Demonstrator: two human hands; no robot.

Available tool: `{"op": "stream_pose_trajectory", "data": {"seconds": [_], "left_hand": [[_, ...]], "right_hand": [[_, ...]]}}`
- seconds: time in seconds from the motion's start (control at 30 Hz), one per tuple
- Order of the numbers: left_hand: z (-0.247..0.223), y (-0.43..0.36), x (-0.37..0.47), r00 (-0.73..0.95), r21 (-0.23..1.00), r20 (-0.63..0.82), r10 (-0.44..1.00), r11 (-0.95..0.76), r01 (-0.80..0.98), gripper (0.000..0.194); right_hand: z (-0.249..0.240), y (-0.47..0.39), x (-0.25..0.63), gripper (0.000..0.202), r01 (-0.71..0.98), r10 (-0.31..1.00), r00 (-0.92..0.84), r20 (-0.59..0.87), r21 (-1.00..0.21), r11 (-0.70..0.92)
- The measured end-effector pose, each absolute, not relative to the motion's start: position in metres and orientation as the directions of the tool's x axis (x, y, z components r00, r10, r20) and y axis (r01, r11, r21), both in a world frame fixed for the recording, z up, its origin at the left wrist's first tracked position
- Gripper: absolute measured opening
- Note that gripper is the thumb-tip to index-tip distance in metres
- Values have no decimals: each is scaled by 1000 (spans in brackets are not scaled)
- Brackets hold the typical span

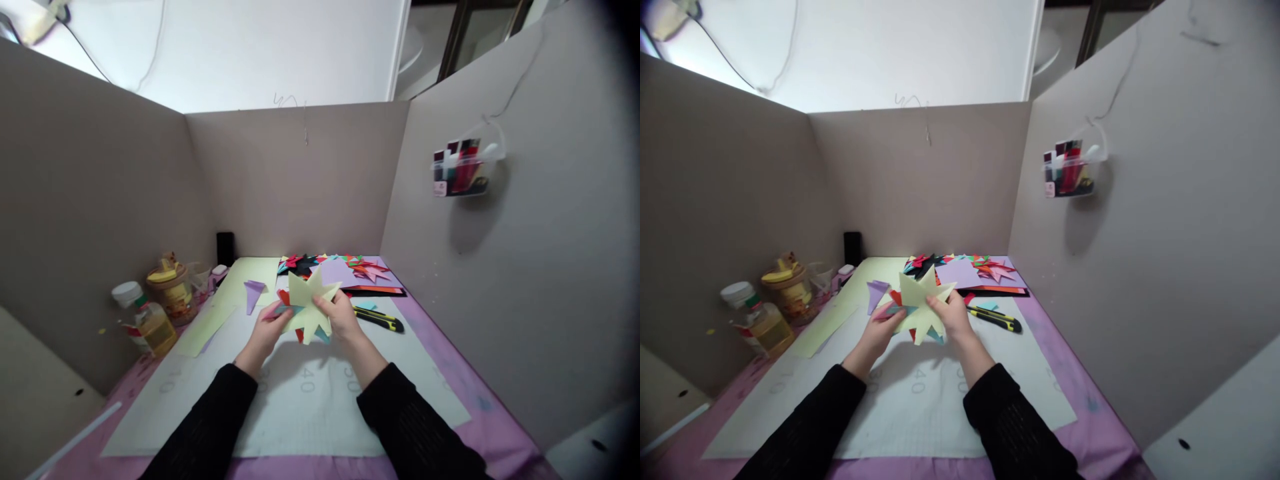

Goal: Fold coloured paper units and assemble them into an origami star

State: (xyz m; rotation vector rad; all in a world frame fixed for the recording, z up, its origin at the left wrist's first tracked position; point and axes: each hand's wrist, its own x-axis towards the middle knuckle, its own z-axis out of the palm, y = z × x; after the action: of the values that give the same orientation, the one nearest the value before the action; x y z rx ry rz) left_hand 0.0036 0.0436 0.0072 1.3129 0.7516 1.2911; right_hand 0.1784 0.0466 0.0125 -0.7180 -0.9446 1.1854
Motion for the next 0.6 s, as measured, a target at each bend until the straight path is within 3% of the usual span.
{"op": "stream_pose_trajectory", "data": {"seconds": [0.17, 0.37, 0.47, 0.6], "left_hand": [[5, 46, -8, 284, 932, 345, 895, -290, -217, 32], [22, 43, -21, 370, 889, 457, 809, -424, -172, 23], [26, 41, -22, 361, 889, 455, 814, -439, -132, 21], [22, 41, -13, 274, 934, 344, 898, -298, -196, 31]], "right_hand": [[27, 30, 185, 28, -188, 899, 75, 431, -880, 437], [41, 17, 190, 8, -42, 696, -37, 717, -697, 716], [42, 16, 191, 7, 17, 709, -65, 702, -710, 704], [34, 24, 189, 21, 21, 878, -12, 478, -878, 478]]}}
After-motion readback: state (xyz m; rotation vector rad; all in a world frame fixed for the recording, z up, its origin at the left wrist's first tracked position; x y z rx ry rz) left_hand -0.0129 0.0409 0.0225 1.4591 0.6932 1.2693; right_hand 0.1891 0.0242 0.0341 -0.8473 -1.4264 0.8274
